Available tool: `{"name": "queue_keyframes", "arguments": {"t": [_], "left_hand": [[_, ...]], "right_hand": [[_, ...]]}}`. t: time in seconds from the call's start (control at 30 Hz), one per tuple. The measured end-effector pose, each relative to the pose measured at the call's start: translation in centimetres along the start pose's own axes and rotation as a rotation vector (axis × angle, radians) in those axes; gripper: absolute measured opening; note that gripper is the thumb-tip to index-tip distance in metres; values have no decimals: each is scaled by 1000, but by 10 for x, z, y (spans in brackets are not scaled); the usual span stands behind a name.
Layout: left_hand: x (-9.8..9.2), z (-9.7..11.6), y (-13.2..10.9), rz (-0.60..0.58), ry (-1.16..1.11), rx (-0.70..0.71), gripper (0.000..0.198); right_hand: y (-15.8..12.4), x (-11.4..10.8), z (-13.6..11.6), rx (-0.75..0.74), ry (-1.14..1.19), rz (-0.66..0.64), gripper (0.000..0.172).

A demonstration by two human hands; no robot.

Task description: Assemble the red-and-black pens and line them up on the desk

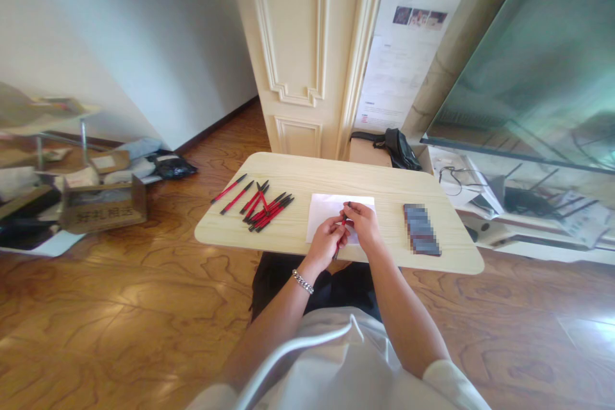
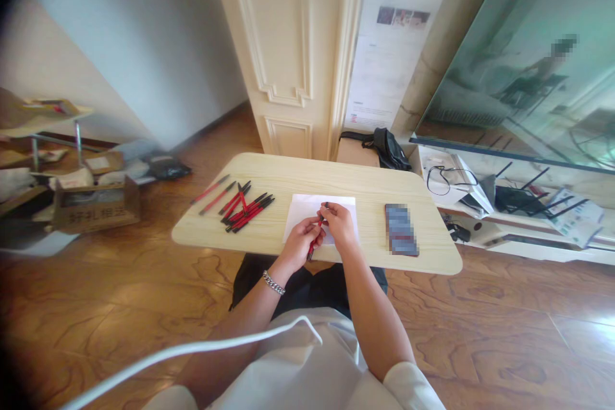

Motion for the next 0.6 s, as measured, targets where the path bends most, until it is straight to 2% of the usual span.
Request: {"name": "queue_keyframes", "arguments": {"t": [0.1,0.23,0.43,0.6], "left_hand": [[0,1,0,-10,9,-6,31],[0,2,-2,-11,38,5,31],[0,2,-3,-24,34,-9,32],[1,0,-3,-11,3,-40,32]], "right_hand": [[2,3,-3,65,73,-55,40],[6,2,-7,98,82,-41,37],[14,-4,-16,73,35,24,41],[31,-10,-37,-13,124,89,43]]}}
Point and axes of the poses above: each hand's wrist, its own y-axis towards the middle knuckle, its own x-axis out of the palm, z = x × y, the point moved 4 cm from there along y, towards the middle knuckle, and after that the axes turned 7 degrees about z, right-handed, at the moved point
